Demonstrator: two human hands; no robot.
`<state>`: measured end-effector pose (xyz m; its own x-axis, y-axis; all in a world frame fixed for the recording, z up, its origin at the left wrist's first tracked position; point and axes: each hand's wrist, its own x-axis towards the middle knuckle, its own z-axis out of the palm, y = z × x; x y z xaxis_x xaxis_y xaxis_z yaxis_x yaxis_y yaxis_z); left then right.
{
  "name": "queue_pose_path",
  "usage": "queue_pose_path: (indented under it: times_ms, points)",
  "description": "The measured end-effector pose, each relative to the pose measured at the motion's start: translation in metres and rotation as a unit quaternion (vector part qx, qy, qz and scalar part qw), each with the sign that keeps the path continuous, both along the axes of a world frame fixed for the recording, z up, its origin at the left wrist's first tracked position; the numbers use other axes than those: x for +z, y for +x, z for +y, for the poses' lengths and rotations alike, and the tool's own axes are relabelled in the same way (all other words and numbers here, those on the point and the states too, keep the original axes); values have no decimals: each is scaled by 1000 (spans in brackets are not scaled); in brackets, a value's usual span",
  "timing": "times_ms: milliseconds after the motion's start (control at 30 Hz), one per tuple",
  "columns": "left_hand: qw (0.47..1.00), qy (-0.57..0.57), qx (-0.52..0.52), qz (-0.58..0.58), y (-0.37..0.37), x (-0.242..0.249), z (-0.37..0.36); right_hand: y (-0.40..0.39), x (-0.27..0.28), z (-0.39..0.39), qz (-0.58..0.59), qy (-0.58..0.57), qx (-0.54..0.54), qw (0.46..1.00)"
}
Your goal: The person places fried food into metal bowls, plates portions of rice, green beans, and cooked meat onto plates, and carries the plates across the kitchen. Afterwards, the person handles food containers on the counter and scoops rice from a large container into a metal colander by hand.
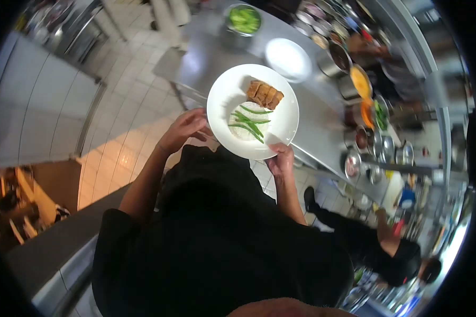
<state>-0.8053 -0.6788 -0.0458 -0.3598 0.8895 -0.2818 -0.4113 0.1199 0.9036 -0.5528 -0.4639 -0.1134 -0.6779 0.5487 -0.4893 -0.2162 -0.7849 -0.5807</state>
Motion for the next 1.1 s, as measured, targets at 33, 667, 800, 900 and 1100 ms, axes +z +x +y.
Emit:
queue_pose_path:
  times_ms: [33, 667, 800, 900, 1100]
  points:
    - [1000, 7, 23, -21, -10, 1, -6, -27, 19, -3, 20, 8, 35, 999]
    - [885, -124, 444, -57, -259, 1, -165, -461, -79, -82, 128, 289, 469, 824]
    - [863, -73, 498, -43, -357, 18, -185, -600, 5, -117, 125, -15, 451, 884]
    - [862, -58, 503, -27, -409, 21, -193, -657, 25, -132, 140, -52, 439, 886]
    - [886, 15, 460, -56, -581, 44, -248, -836, 38, -141, 159, -45, 438, 884]
